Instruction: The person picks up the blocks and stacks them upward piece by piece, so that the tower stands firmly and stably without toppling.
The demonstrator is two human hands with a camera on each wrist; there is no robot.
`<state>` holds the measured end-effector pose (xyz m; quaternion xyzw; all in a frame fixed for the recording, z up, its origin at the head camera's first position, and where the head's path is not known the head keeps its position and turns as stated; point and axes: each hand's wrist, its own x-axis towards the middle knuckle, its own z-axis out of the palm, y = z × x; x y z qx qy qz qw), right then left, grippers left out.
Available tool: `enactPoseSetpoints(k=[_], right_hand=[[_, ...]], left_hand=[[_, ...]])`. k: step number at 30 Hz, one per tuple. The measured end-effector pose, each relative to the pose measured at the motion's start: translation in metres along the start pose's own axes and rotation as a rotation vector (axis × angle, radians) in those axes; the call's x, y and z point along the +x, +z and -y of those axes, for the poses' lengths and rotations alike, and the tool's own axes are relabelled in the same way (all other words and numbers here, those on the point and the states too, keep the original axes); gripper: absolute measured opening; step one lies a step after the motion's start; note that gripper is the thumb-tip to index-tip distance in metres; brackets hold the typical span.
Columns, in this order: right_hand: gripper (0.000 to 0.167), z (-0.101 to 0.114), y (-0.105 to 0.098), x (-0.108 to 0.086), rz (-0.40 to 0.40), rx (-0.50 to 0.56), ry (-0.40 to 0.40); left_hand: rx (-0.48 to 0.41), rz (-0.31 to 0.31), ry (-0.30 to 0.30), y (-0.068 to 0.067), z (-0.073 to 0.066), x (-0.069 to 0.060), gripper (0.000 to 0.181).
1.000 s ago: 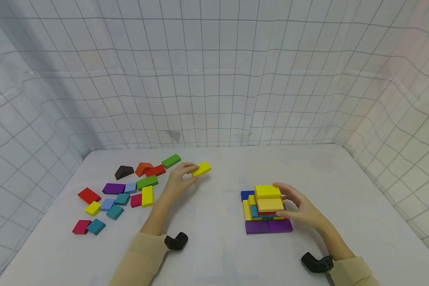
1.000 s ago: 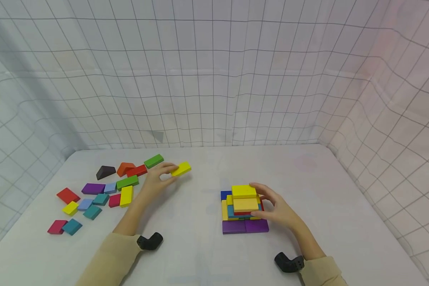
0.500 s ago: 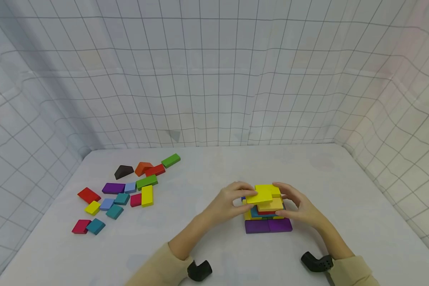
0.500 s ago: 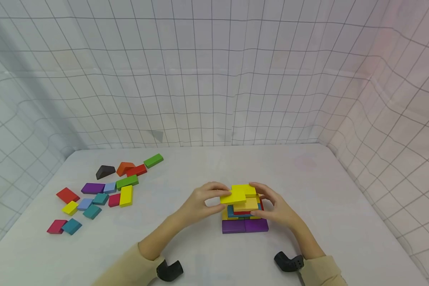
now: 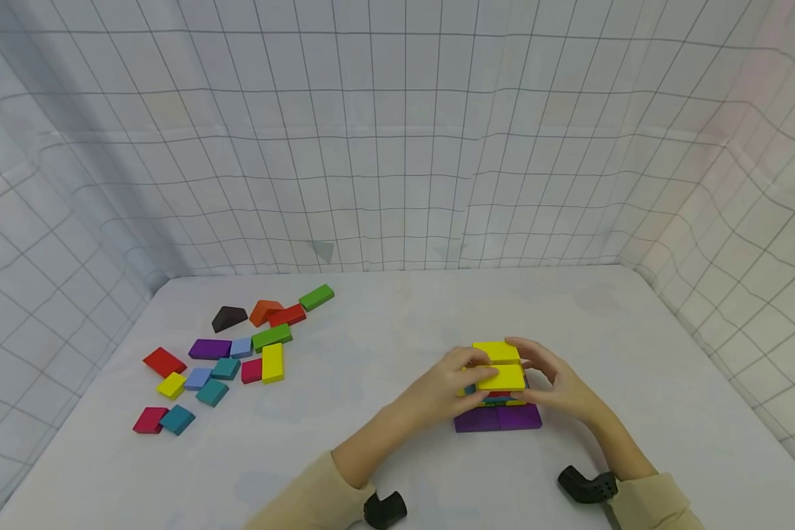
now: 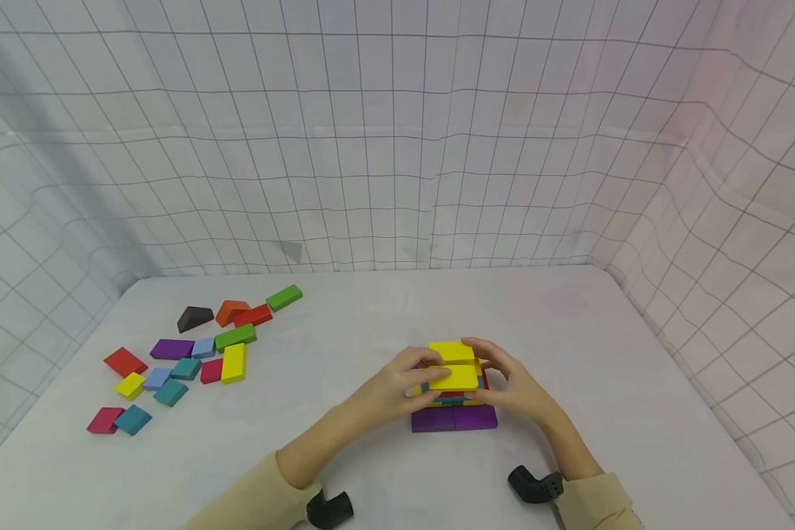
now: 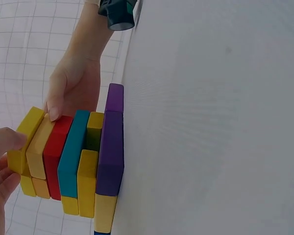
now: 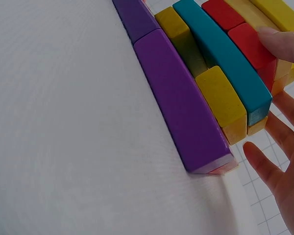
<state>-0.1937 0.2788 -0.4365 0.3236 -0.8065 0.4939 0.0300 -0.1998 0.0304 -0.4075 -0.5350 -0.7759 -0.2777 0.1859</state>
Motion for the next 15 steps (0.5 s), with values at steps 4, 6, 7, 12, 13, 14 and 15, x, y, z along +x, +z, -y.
enactPoseSetpoints(k=[4, 6, 7, 12, 13, 14, 15], right_hand=[[0.071, -0.0015, -0.0002, -0.0007, 0.002, -0.004, 0.000], [0.071, -0.0016, -0.0001, -0.0006, 0.001, -0.004, -0.001], [0.071, -0.0015, -0.0001, -0.0006, 0.001, -0.002, 0.000], [0.071, 0.0002, 0.0003, 0.0003, 0.000, 0.004, -0.009], [0.071, 0.0005, 0.0002, 0.0004, 0.000, 0.004, -0.010], [0.071, 0.0009, 0.0002, 0.0007, -0.001, 0.003, -0.016], [0.070, 0.0012, 0.0001, 0.0008, -0.003, 0.005, -0.018]], left_hand=[[0.079, -0.015, 0.016, 0.0015, -0.0007, 0.0010, 0.027], [0.125, -0.032, 0.017, 0.0024, -0.0004, 0.0013, 0.026], [0.140, -0.042, 0.015, 0.0029, -0.0002, 0.0015, 0.026], [0.178, -0.073, -0.002, 0.0043, 0.0005, 0.0024, 0.026], [0.169, -0.075, -0.008, 0.0048, 0.0007, 0.0026, 0.026], [0.158, -0.079, -0.016, 0.0051, 0.0008, 0.0028, 0.026], [0.144, -0.082, -0.024, 0.0055, 0.0010, 0.0029, 0.026]])
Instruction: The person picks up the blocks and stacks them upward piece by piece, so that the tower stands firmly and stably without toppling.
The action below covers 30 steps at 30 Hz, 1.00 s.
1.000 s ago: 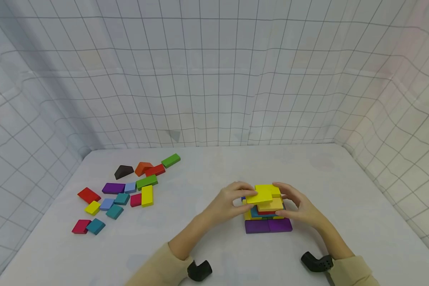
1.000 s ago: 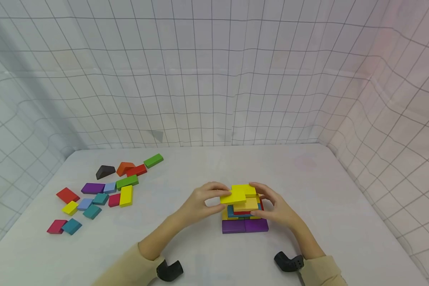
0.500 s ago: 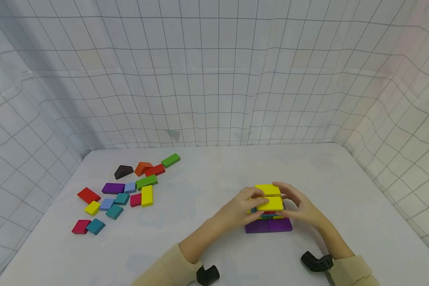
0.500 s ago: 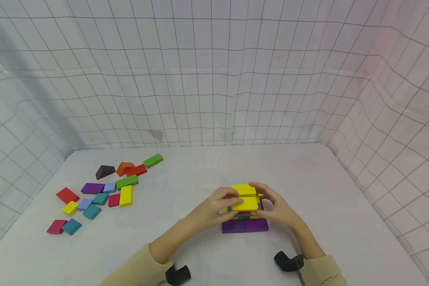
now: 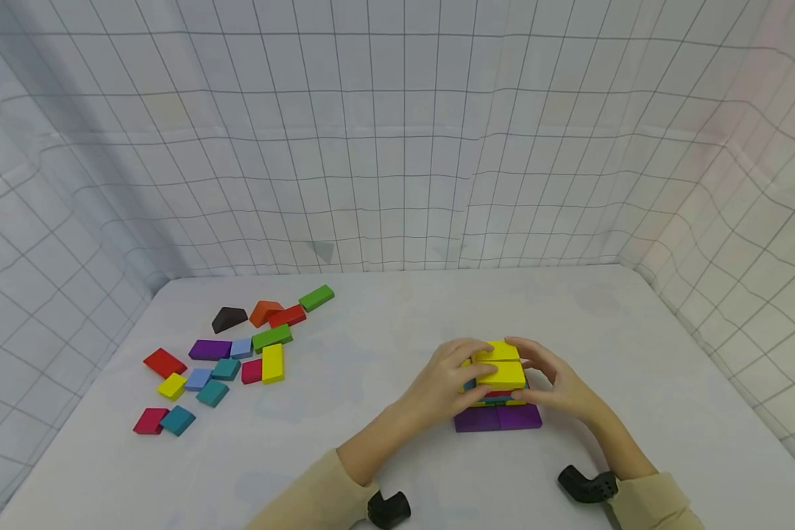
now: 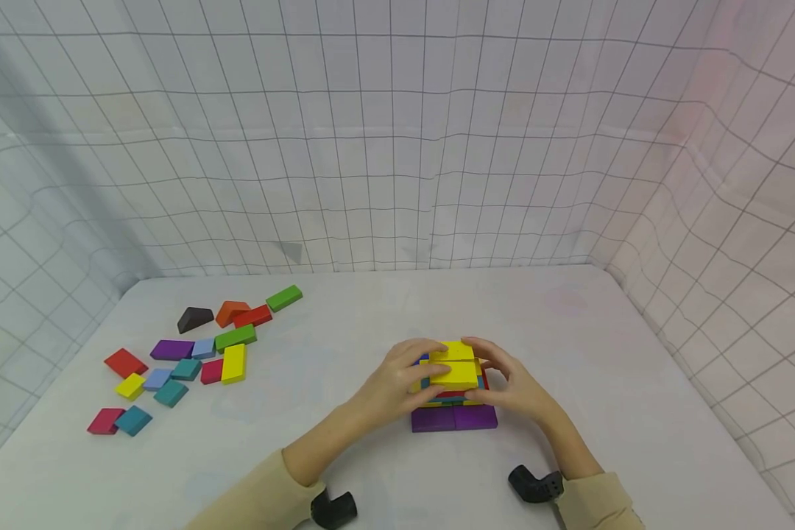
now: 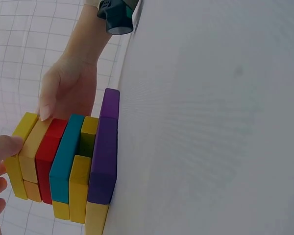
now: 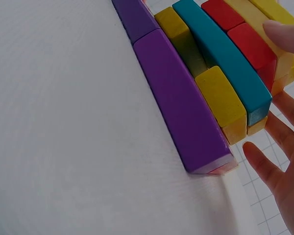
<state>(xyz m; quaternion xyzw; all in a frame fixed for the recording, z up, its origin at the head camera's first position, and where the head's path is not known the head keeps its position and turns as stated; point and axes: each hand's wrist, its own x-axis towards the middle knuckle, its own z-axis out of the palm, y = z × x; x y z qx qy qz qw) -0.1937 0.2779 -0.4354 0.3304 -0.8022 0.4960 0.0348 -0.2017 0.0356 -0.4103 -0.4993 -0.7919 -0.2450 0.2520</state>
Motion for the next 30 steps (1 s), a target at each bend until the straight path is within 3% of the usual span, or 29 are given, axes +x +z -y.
enactPoseSetpoints(k=[7, 15, 25, 30], right_hand=[[0.063, 0.0028, 0.0000, 0.0004, -0.005, 0.004, -0.004], [0.062, 0.0036, 0.0006, -0.0005, -0.006, 0.010, 0.013], [0.062, 0.0030, 0.0003, -0.0008, -0.006, 0.002, 0.016], [0.062, 0.0014, -0.0002, -0.0007, -0.003, 0.008, 0.012]], left_hand=[[-0.116, 0.007, -0.077, 0.0029, -0.0002, -0.0001, 0.029], [-0.339, 0.153, -0.363, 0.0040, 0.0015, -0.0051, 0.060], [-0.520, 0.135, -0.415, 0.0094, 0.0081, -0.0055, 0.061], [-0.555, 0.140, -0.446, 0.0099, 0.0083, -0.0047, 0.061]])
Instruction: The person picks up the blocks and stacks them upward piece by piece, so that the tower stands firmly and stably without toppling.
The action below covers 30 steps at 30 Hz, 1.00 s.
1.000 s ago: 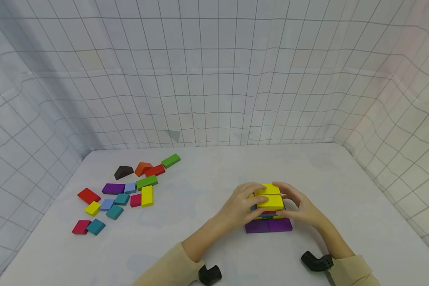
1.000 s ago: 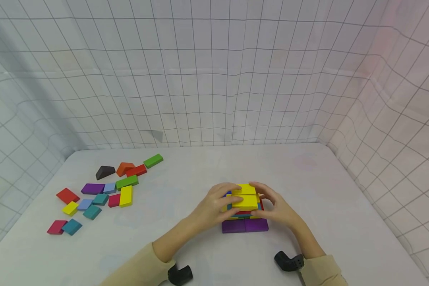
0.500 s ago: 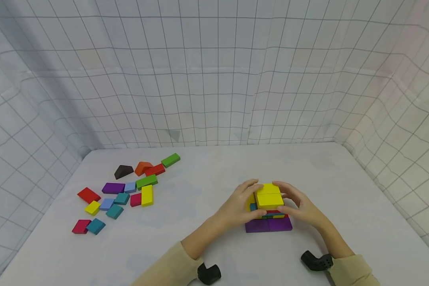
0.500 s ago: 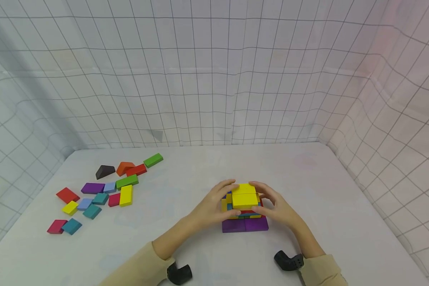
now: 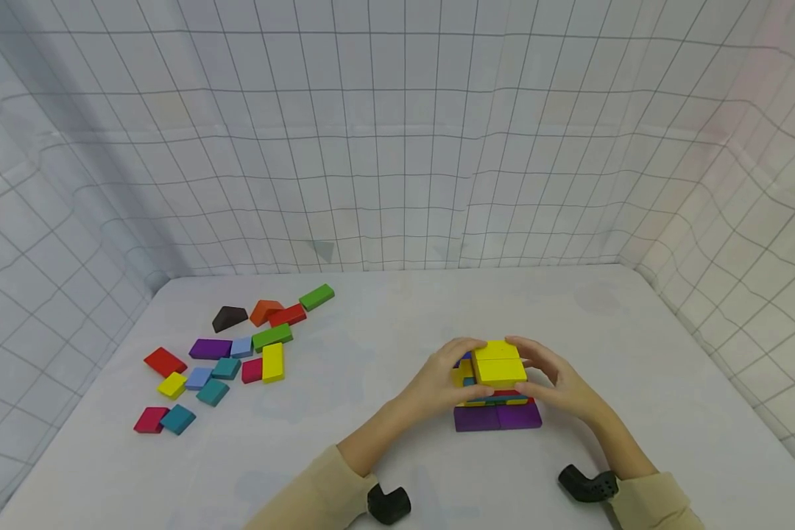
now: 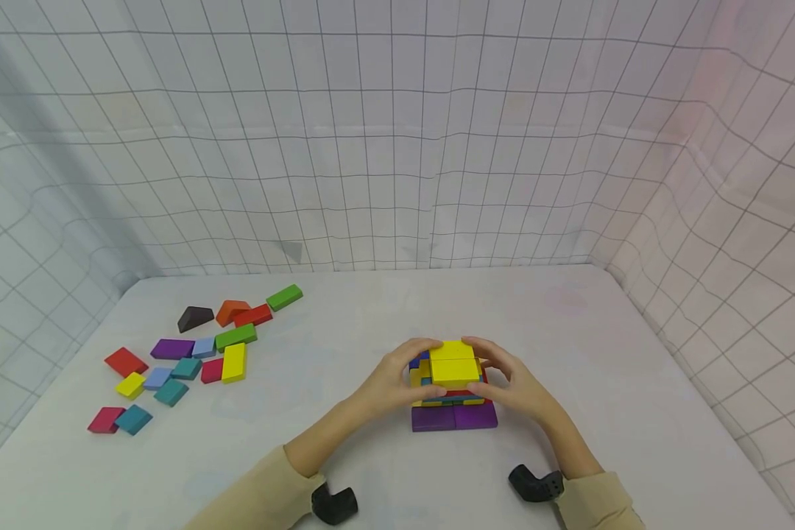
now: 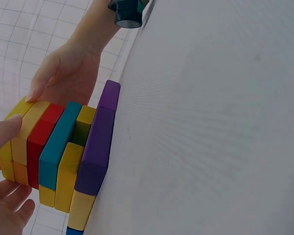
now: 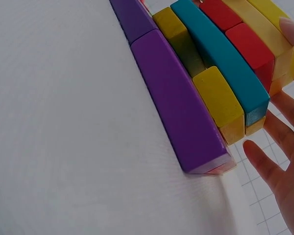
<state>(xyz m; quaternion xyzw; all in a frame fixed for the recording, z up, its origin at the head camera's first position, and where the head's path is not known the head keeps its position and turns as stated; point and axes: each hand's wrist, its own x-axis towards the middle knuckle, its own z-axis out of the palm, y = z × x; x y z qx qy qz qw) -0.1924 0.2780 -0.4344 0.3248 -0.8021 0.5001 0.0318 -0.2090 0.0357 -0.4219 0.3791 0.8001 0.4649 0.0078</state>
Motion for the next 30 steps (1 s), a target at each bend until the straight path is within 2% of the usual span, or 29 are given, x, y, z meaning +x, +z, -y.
enactPoseSetpoints(k=[13, 25, 30], right_hand=[[0.062, -0.0023, -0.0024, -0.0004, 0.005, 0.015, 0.003], [0.062, -0.0002, -0.0026, -0.0002, 0.007, 0.021, 0.003], [0.062, 0.0004, -0.0017, -0.0002, -0.004, 0.024, 0.008]], left_hand=[[-0.037, 0.002, 0.004, 0.0017, 0.0020, 0.0019, 0.060], [-0.062, -0.003, -0.034, 0.0015, 0.0019, 0.0018, 0.061], [-0.065, 0.016, -0.064, -0.0077, 0.0033, -0.0021, 0.072]])
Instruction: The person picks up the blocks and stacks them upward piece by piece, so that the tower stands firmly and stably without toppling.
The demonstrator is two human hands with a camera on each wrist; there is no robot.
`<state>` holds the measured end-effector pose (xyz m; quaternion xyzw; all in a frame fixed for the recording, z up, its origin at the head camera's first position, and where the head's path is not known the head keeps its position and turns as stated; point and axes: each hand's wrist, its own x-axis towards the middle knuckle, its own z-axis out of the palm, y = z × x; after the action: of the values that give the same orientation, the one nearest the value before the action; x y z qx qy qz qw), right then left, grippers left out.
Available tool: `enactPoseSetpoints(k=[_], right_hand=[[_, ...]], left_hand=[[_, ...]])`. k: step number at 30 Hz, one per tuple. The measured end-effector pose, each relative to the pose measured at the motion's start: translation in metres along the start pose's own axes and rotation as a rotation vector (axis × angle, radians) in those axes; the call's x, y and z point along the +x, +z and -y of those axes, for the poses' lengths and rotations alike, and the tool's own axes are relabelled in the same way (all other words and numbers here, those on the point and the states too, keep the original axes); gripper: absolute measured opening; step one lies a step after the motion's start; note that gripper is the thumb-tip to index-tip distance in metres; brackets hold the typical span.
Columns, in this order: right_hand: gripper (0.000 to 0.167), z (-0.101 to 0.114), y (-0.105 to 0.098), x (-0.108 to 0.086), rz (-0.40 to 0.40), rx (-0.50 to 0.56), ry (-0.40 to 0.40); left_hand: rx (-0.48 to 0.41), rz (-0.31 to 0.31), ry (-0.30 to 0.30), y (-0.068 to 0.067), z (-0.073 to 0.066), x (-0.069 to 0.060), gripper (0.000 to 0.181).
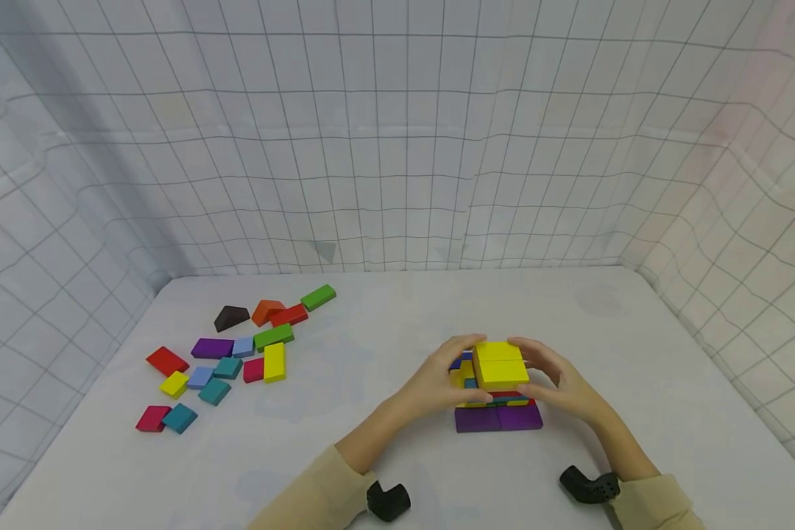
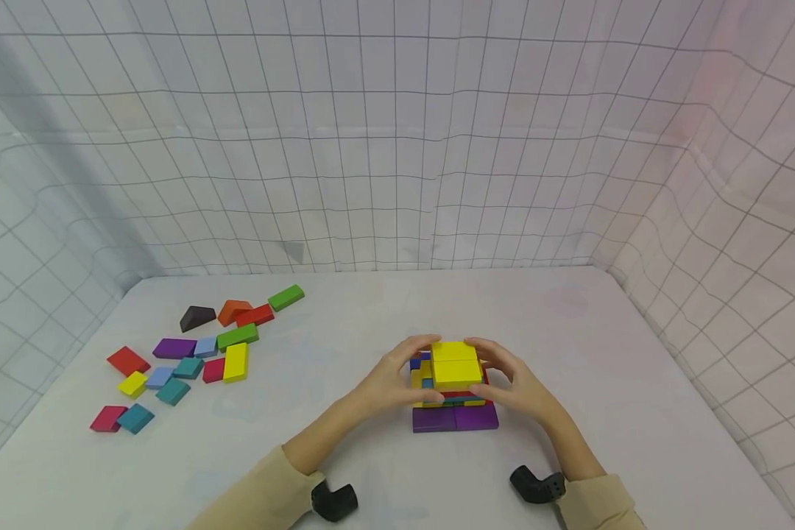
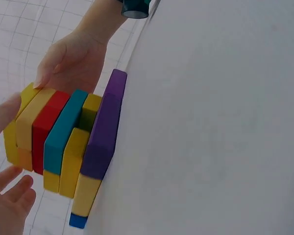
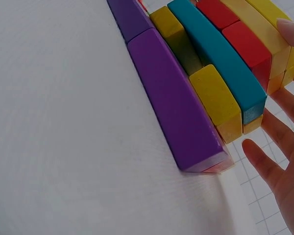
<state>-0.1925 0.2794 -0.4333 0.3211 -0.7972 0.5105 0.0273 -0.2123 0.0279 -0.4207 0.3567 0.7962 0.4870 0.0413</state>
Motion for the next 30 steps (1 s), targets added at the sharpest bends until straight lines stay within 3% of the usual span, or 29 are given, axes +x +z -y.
enactPoseSetpoints(k=[3, 8, 12, 18, 21, 23, 27, 30], right_hand=[[0.062, 0.001, 0.001, 0.000, -0.016, -0.004, -0.002], [0.062, 0.002, 0.002, -0.001, -0.025, -0.011, -0.008], [0.062, 0.002, 0.002, -0.001, -0.027, -0.009, -0.002], [0.061, 0.001, 0.002, -0.003, -0.029, -0.005, 0.019], [0.061, 0.001, 0.001, -0.003, -0.029, -0.005, 0.016], [0.062, 0.001, 0.001, -0.003, -0.030, -0.006, 0.008], [0.063, 0.002, 0.001, -0.001, -0.030, -0.005, -0.005], [0.062, 0.002, 0.002, 0.000, -0.027, -0.010, 0.000]], left_hand=[[0.023, -0.035, -0.014, -0.019, 0.007, -0.009, 0.074], [0.139, -0.203, -0.016, -0.068, 0.034, -0.036, 0.062], [0.336, -0.298, -0.132, -0.110, 0.059, -0.067, 0.054], [0.633, -0.345, -0.355, -0.158, 0.086, -0.116, 0.055], [0.710, -0.346, -0.425, -0.171, 0.092, -0.135, 0.059], [0.725, -0.347, -0.441, -0.174, 0.094, -0.143, 0.062], [0.712, -0.357, -0.424, -0.173, 0.095, -0.148, 0.060], [0.670, -0.351, -0.362, -0.170, 0.096, -0.148, 0.049]])
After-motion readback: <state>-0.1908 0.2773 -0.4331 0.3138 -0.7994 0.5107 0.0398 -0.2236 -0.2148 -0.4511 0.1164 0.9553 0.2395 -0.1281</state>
